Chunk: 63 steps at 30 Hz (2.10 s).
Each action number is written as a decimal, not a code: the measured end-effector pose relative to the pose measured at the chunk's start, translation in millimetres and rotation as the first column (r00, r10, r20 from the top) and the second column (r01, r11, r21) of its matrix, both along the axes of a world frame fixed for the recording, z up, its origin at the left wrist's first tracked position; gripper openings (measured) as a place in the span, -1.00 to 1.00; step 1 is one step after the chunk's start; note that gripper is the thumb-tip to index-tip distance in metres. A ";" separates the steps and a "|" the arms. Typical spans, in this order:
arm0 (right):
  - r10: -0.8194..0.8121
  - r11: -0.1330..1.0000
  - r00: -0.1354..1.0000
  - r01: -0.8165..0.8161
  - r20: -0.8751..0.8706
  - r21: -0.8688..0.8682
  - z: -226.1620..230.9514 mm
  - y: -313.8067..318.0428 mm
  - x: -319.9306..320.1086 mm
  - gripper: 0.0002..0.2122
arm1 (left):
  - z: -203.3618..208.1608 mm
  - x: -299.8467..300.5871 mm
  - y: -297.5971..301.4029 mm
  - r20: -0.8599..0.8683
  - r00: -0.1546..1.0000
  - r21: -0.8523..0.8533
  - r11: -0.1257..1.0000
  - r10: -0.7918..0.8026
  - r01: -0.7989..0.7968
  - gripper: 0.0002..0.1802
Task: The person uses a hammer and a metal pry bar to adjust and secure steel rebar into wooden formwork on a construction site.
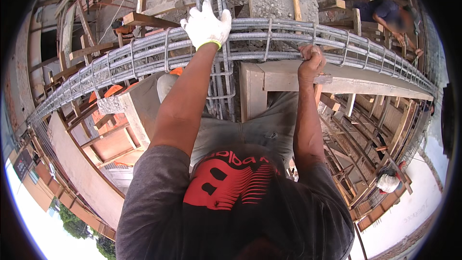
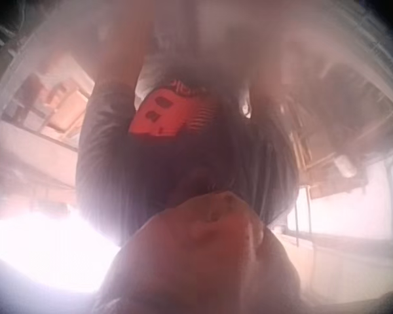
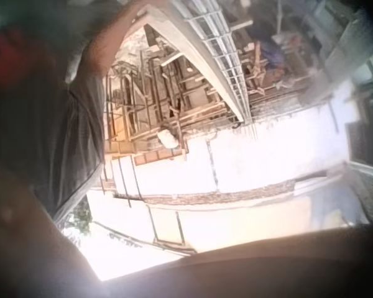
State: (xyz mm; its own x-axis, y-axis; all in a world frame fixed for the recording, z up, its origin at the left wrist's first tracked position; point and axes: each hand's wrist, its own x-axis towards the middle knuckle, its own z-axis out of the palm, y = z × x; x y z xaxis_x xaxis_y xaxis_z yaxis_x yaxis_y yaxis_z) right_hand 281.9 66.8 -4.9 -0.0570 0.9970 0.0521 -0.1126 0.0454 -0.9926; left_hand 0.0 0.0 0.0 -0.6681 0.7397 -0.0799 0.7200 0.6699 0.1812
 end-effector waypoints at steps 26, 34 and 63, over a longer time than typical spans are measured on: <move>0.108 0.991 0.981 -0.119 0.163 0.060 -3.2 3.4 1.1 -0.73 | 14.5 5.4 5.3 -0.004 1.000 0.081 0.997 -0.004 0.004 -0.24; -0.209 0.973 0.945 0.174 -0.251 -0.154 8.5 6.1 -14.7 -0.71 | 11.0 0.6 -2.1 0.039 0.999 0.066 0.998 -0.003 0.001 -0.25; -0.197 0.980 0.944 0.183 -0.266 -0.079 57.3 -0.7 -23.1 -0.68 | 12.9 4.9 0.5 0.029 1.000 0.045 0.999 0.000 -0.001 -0.23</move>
State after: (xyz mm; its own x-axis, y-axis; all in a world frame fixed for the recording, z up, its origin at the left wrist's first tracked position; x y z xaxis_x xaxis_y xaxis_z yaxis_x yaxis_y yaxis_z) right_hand 258.7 66.1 52.4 0.1425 0.9897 -0.0139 -0.3719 0.0406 -0.9274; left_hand 4.9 0.5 12.9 -0.6663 0.7427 -0.0662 0.7137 0.6610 0.2319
